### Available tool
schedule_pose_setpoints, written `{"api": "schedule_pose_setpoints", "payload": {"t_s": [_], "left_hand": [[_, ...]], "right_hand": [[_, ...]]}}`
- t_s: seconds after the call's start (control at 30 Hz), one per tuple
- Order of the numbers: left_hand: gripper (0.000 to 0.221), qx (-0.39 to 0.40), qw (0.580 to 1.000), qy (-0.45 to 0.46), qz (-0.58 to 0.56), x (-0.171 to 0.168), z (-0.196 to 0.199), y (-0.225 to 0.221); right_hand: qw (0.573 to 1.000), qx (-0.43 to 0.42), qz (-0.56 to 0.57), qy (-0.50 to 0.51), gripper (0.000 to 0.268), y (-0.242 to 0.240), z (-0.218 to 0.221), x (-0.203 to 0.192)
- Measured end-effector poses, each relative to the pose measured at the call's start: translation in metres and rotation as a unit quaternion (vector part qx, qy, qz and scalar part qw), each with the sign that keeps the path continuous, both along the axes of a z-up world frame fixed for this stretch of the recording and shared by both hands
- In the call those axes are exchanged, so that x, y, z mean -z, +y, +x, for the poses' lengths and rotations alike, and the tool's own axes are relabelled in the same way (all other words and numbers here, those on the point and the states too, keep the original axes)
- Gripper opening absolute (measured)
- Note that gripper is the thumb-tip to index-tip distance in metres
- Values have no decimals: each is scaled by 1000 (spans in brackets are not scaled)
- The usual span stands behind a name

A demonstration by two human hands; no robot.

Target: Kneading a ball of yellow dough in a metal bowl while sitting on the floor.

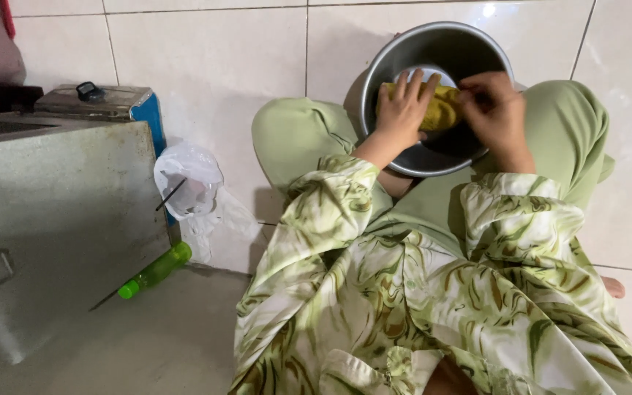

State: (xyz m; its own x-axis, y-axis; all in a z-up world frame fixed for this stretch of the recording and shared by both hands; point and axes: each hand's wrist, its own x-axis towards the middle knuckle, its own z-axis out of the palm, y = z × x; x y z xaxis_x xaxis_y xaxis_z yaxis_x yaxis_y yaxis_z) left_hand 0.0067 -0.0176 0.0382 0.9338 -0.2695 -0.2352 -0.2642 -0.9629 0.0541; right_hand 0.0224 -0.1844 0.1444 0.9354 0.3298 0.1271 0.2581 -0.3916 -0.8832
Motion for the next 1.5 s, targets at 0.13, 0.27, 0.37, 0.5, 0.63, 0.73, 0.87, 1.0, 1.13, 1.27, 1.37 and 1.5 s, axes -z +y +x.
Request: {"api": "schedule_pose_setpoints", "payload": {"t_s": [0.13, 0.27, 0.37, 0.5, 0.63, 0.73, 0.87, 1.0, 1.13, 1.27, 1.37, 1.5], "left_hand": [[114, 0, 998, 9, 58, 22, 14, -24], [100, 47, 998, -35, -25, 16, 24, -16], [90, 52, 995, -56, -57, 20, 30, -15], [83, 63, 990, -87, -93, 22, 32, -13], [86, 69, 986, -123, -90, 16, 32, -10], [83, 23, 984, -129, -123, 3, 35, -6], [94, 1, 978, -189, -93, -21, 36, 1], [121, 17, 999, -34, -4, 31, 35, -3], [108, 1, 997, -46, 64, 35, 38, -22], [94, 40, 998, -39, 10, 23, 46, -12], [93, 82, 996, 25, 3, 7, 31, -13], [82, 114, 992, -37, -23, 5, 3, -9]], "right_hand": [[987, 136, 46, -65, 12, -23, 20, 30], [925, 244, 256, 136, 18, -39, 34, 40], [864, 273, 346, 245, 17, -41, 43, 42], [822, 294, 382, 302, 15, -44, 48, 54], [792, 319, 416, 312, 17, -48, 50, 60], [781, 328, 418, 328, 18, -47, 49, 57], [798, 297, 411, 327, 18, -46, 47, 60], [910, 116, 294, 268, 33, -39, 49, 62], [979, 61, 105, 163, 36, -23, 37, 38], [994, 107, -4, 20, 34, -22, 41, 50], [993, 117, -21, -1, 34, -23, 37, 53], [995, 99, 1, 1, 33, -20, 35, 47]]}}
